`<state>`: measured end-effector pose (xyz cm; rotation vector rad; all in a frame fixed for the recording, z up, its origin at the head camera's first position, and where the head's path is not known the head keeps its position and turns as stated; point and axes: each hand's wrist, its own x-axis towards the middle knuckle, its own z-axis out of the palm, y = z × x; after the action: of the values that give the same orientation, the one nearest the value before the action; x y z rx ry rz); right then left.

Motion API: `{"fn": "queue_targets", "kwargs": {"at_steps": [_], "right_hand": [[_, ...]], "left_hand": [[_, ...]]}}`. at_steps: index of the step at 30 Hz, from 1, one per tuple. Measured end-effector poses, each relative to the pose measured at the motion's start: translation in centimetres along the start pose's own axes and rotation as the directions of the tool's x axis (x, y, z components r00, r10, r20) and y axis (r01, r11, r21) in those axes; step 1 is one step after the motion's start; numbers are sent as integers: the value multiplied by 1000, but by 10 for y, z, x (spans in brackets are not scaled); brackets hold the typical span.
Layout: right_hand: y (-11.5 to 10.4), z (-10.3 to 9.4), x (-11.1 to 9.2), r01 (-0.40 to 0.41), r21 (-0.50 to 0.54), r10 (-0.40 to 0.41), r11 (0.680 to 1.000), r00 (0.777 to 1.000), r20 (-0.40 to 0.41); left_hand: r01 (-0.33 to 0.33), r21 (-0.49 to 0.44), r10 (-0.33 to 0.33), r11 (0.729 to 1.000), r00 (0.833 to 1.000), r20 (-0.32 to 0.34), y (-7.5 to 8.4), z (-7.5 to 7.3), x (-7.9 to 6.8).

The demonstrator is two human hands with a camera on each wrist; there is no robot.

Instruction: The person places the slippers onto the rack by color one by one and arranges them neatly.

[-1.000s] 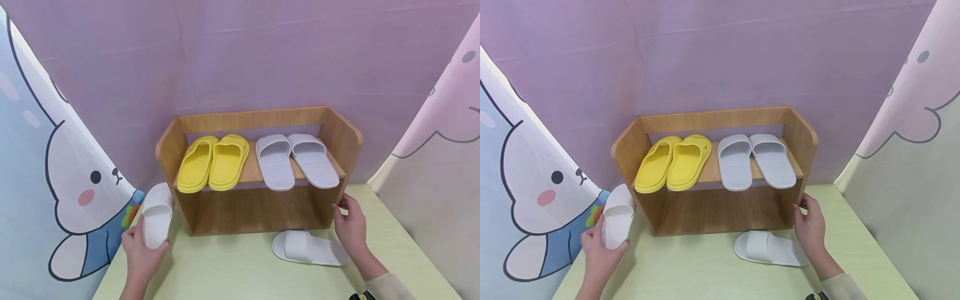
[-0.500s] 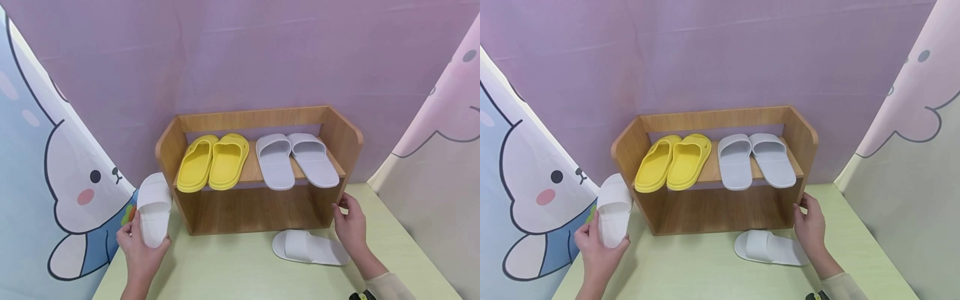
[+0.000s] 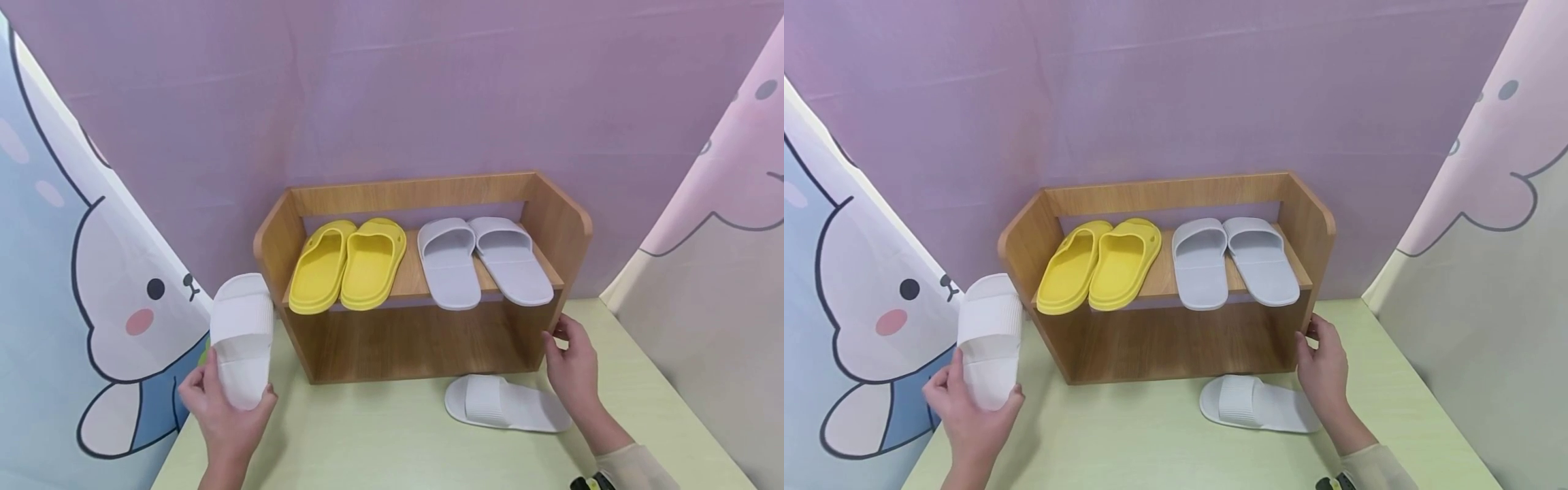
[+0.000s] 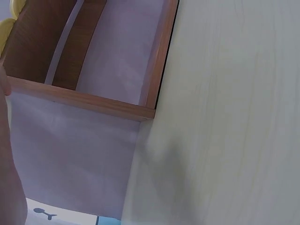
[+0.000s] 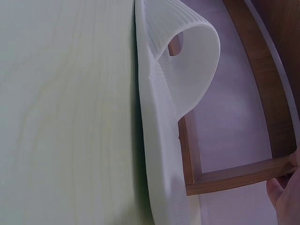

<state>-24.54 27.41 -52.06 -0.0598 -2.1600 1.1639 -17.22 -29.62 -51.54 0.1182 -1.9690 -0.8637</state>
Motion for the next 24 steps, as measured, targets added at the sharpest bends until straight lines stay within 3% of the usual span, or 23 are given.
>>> {"fn": "queue_targets", "kwargs": {"at_steps": [7,11,24], "right_hand": [[-1,0,0,-8,-12,8,1000,1000,8],[-1,0,0,-8,-15,8,1000,1000,9],[-2,-1,-1,15,-10,-15,1000,1000,-8]], "left_hand": [[-132,-47,124,990,981,-149,-1,4,0],[-158,-55,145,986,970,-195,2,5,0],[-222,-97,198,970,958,-210,23,3,1]]}}
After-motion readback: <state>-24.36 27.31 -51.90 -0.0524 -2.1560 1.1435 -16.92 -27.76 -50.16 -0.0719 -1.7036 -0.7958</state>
